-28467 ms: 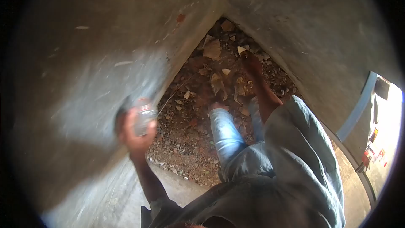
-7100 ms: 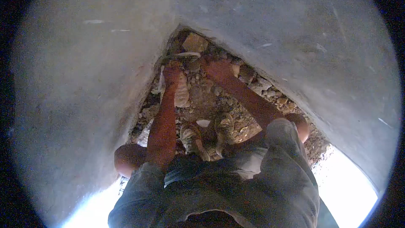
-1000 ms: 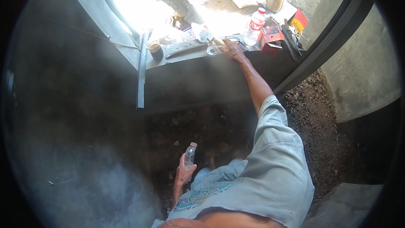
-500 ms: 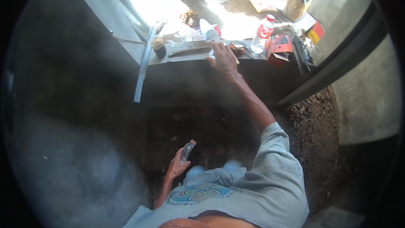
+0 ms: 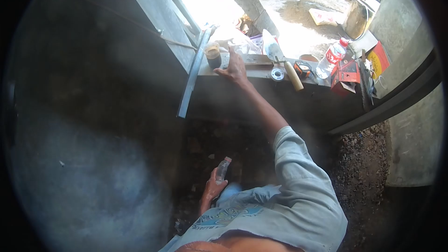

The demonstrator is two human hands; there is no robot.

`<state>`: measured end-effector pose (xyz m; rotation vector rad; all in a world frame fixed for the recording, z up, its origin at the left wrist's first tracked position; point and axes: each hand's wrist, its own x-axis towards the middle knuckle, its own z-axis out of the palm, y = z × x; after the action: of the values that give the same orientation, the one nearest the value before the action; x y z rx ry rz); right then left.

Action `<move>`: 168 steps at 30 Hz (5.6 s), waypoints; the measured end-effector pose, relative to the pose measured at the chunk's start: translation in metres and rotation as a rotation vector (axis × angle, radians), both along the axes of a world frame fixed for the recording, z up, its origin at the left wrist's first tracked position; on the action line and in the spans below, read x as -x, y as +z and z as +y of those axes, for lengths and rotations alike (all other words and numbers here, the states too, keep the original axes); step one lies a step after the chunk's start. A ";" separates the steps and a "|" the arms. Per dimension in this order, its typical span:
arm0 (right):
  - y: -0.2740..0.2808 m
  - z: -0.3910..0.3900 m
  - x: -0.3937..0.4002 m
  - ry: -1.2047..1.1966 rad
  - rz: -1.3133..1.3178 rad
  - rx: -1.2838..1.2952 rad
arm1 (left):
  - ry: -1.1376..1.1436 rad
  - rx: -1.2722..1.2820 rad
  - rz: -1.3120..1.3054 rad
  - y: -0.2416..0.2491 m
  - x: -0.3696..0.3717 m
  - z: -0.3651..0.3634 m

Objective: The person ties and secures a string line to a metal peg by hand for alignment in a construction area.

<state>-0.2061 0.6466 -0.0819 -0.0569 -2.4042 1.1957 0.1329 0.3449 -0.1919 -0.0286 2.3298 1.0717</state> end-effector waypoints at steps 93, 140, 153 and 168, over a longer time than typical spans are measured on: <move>0.293 -0.101 -0.258 -0.382 0.728 -0.176 | -0.577 0.146 -0.062 -0.009 0.163 -0.011; 0.050 -0.045 0.019 -0.063 0.017 0.190 | -0.156 0.075 -0.195 -0.015 0.122 -0.083; -0.024 -0.054 0.072 -0.147 0.097 0.065 | 0.072 -0.524 -0.273 -0.031 0.122 -0.079; -0.114 -0.119 -0.282 0.117 -0.734 0.399 | -0.852 0.070 -0.248 0.045 0.127 0.044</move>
<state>0.0759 0.5279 -0.1957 -0.5762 -2.7289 1.9603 0.0061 0.3892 -0.1467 0.6976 1.8407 0.5109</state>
